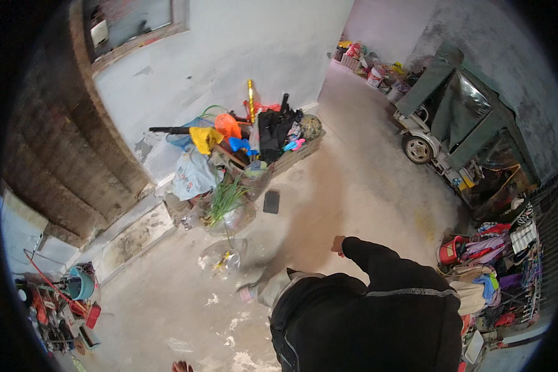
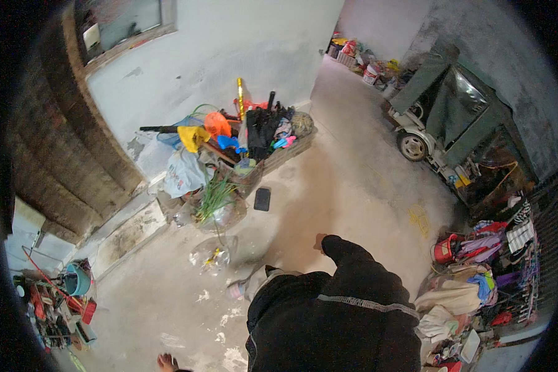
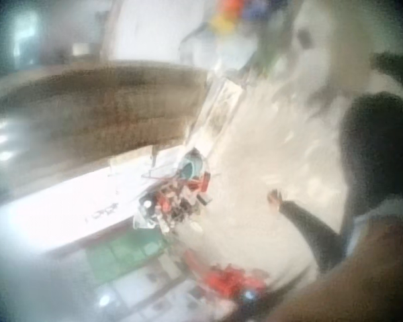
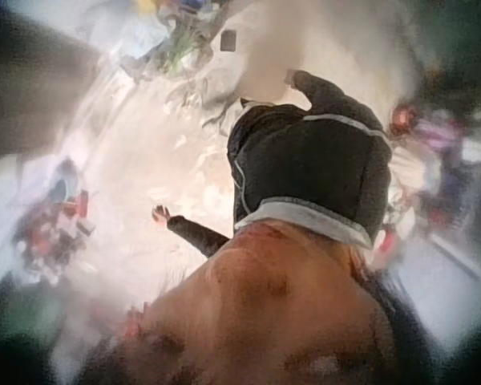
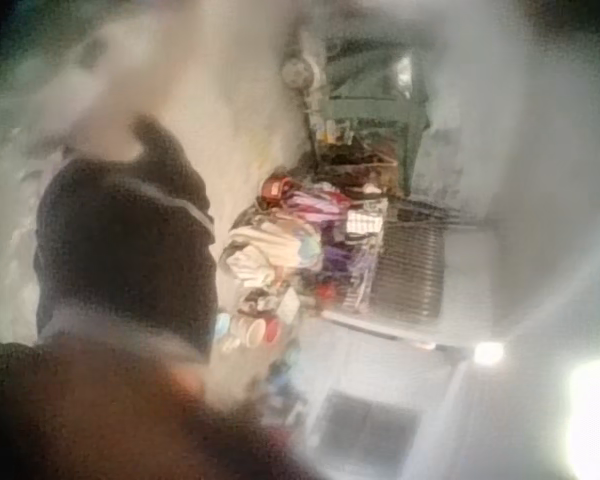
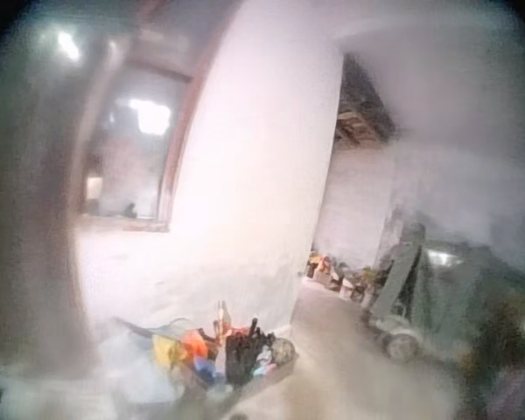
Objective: The person uses a blue brush to clean a black-and-white checkered cushion, repeatedly brushing its surfaces and flipping it to reach different sides. The person then places the cushion on a red stool, picks up a plastic bottle, and walks into a living room area.
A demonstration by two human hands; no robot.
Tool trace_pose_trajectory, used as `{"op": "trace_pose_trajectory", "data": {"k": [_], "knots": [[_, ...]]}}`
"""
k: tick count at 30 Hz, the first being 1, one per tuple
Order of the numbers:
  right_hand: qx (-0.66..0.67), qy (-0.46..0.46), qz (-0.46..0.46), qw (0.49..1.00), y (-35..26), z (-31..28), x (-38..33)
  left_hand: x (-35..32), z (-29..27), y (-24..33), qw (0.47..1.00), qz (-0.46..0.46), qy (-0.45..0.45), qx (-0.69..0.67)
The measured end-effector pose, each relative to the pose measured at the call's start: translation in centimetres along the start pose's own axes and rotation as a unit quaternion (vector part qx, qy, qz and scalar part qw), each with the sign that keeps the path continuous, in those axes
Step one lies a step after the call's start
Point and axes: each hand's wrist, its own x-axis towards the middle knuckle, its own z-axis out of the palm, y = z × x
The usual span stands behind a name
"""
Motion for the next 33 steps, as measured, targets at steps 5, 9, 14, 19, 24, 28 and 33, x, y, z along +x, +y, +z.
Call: {"op": "trace_pose_trajectory", "data": {"k": [5, 9, 14, 19, 24, 28, 33], "knots": [[-0.016, -0.056, -0.06, 0.997, -14.5, 6.0, 1.2, 0.0, 0.6, 1.5, 0.966, 0.012, -0.191, 0.172], [-0.267, -0.041, -0.138, 0.953, -29.6, 11.0, 5.3, -11.2, -6.1, -5.7, 0.982, -0.162, 0.084, 0.046], [-0.22, -0.032, -0.377, 0.899, -55.2, 21.8, -0.7, -25.3, -17.8, -16.6, 0.779, -0.311, 0.468, -0.279], [-0.006, -0.191, -0.452, 0.871, -74.4, 32.7, -15.5, -29.1, -17.4, -22.9, 0.679, -0.335, 0.485, -0.438], [-0.182, -0.175, -0.588, 0.768, -81.4, 43.1, -15.9, -20.3, -16.5, -22.5, 0.765, -0.453, 0.222, -0.401], [-0.425, -0.099, -0.663, 0.608, -76.8, 48.8, -19.0, -10.2, -27.3, -18.8, 0.811, -0.396, 0.191, -0.387], [-0.481, -0.176, -0.447, 0.734, -80.1, 50.1, -21.5, 5.0, -47.0, -9.8, 0.848, -0.145, 0.384, -0.336]]}}
